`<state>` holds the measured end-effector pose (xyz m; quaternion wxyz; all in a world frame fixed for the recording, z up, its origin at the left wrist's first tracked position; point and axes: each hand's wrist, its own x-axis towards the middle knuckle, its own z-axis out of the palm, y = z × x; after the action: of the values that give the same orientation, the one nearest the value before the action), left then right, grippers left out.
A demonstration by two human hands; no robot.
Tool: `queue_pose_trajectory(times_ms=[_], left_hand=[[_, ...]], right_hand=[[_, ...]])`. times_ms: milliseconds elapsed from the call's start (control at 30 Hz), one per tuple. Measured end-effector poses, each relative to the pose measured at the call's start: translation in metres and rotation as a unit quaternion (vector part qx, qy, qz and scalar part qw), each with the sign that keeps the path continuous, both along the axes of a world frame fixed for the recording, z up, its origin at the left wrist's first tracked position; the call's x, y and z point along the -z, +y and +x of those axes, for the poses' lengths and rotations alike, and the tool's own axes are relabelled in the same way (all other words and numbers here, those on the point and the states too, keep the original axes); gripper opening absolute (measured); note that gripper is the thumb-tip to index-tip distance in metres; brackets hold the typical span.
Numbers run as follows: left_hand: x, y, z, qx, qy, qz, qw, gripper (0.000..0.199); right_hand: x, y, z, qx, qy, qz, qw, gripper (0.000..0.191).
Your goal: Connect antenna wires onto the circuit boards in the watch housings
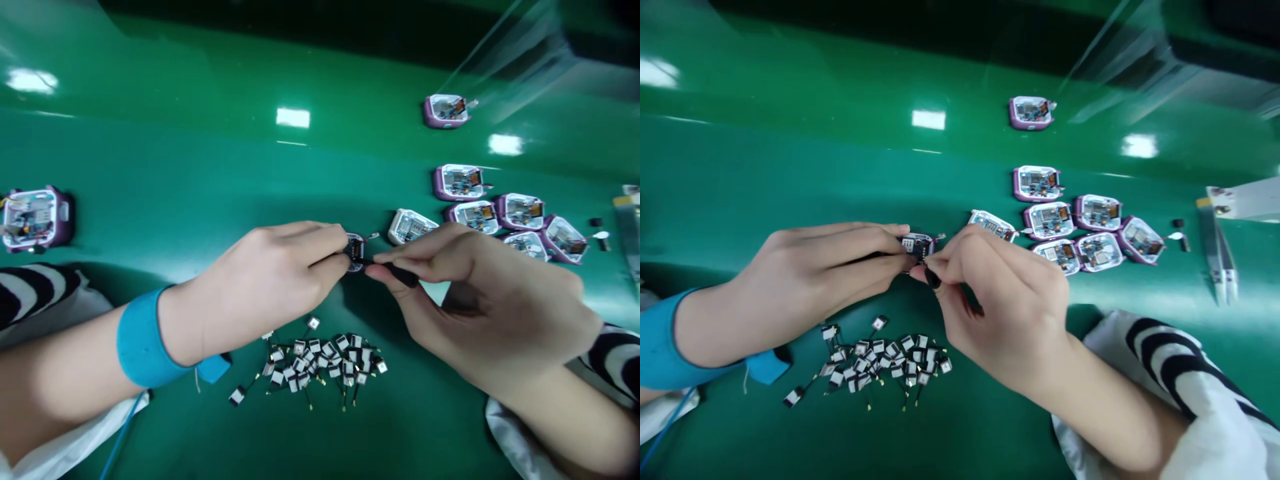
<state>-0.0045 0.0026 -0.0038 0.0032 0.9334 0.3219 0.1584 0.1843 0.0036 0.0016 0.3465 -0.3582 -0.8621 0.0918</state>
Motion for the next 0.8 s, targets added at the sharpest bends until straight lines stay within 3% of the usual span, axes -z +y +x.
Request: queue_pose_trajectory(times_ms=[400, 667, 800], left_hand=[[0.0007, 0.0006, 0.0003, -0.006, 0.012, -0.016, 1.000, 0.030], [0.0000, 0.0035, 0.0031, 0.002, 0.033, -0.066, 0.997, 0.028], [0.0028, 0.0016, 0.0024, -0.012, 0.000, -0.063, 0.998, 0.029]], right_hand=[[0.0021, 0.0053, -0.0052, -0.013, -0.016, -0.007, 1.000, 0.032], [0.0059, 0.0049, -0.0072, -0.036, 0.033, 0.002, 0.999, 0.036], [0.0086, 0.0038, -0.0082, -0.032, 0.044, 0.006, 0.998, 0.035]])
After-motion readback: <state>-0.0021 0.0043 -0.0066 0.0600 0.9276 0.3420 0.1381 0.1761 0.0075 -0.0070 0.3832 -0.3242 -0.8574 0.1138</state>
